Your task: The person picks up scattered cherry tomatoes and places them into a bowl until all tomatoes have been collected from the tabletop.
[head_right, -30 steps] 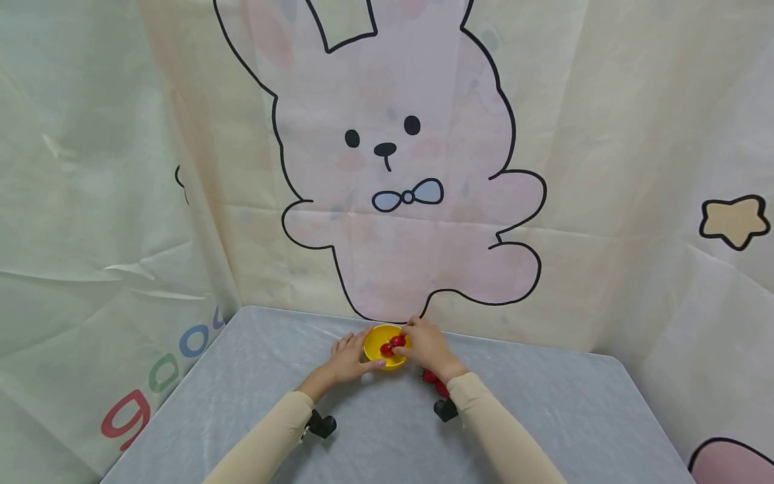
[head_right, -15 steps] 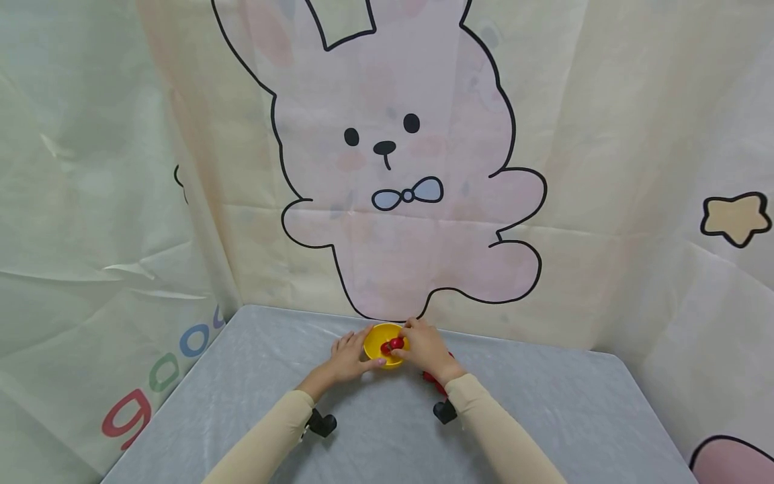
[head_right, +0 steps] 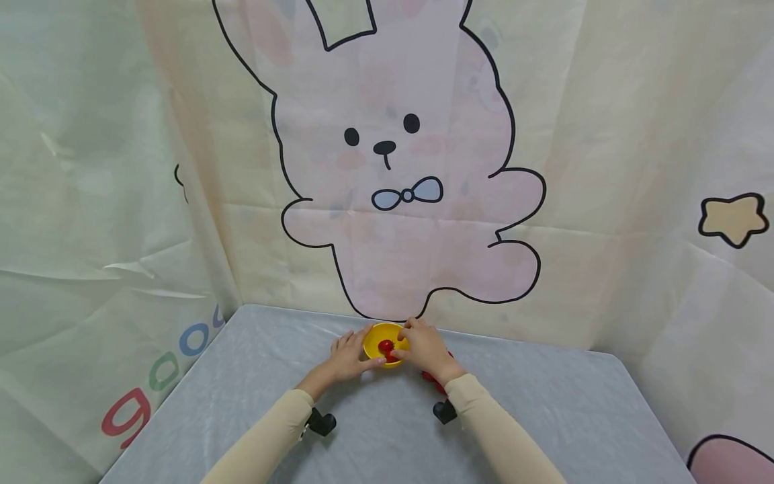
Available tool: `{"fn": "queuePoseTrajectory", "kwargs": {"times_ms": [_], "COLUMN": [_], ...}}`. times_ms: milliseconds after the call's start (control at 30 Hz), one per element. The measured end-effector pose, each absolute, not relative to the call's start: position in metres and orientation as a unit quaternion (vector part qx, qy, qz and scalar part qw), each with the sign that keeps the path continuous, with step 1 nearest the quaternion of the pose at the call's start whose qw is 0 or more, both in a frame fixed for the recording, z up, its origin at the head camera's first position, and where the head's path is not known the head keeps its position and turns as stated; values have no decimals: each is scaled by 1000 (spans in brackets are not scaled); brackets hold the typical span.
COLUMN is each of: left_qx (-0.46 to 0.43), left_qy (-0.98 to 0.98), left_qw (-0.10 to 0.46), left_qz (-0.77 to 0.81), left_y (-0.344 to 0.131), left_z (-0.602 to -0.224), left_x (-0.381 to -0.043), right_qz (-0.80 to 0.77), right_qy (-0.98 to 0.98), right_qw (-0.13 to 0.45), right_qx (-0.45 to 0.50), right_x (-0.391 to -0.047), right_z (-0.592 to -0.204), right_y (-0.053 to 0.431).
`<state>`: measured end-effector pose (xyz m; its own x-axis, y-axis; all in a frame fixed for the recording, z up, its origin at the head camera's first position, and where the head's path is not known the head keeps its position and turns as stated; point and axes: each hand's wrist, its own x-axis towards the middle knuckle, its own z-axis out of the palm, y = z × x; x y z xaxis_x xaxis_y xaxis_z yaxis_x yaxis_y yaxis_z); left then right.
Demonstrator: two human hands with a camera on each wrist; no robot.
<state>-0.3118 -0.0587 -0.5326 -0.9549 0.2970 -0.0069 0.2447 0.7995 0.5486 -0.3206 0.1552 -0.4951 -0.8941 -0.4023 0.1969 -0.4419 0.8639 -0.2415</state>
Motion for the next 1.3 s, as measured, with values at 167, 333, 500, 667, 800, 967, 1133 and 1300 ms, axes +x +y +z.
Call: {"fn": "queuePoseTrajectory", "kwargs": {"times_ms": [167, 333, 500, 667, 800, 967, 1133, 1300], "left_qx": [143, 142, 140, 142, 147, 151, 145, 139], "left_qy": [946, 947, 949, 948, 946, 946, 947, 947], "left_qw": [46, 47, 49, 47, 43, 39, 46, 50], "left_qz": [286, 283, 279, 282, 284, 285, 284, 285], "left_y": [-59, -59, -58, -57, -58, -59, -59, -58], "left_z": [-533, -533, -532, -531, -532, -533, -532, -534], "left_x": [-312, -312, -311, -311, -311, -313, -312, -314], "right_qz": [149, 155, 154, 145, 158, 168, 168, 166], "right_qy": [-963, -963, -963, -964, -961, -959, -960, -962], "right_qw": [67, 62, 64, 74, 78, 89, 108, 112], "right_qx": [215, 213, 212, 212, 214, 212, 198, 184], "right_x": [-320, -319, -320, -322, -322, -324, -325, -324], "right_z": [-496, -495, -497, -497, -493, -486, -478, -476], "right_y": [155, 156, 157, 159, 163, 173, 186, 198]}}
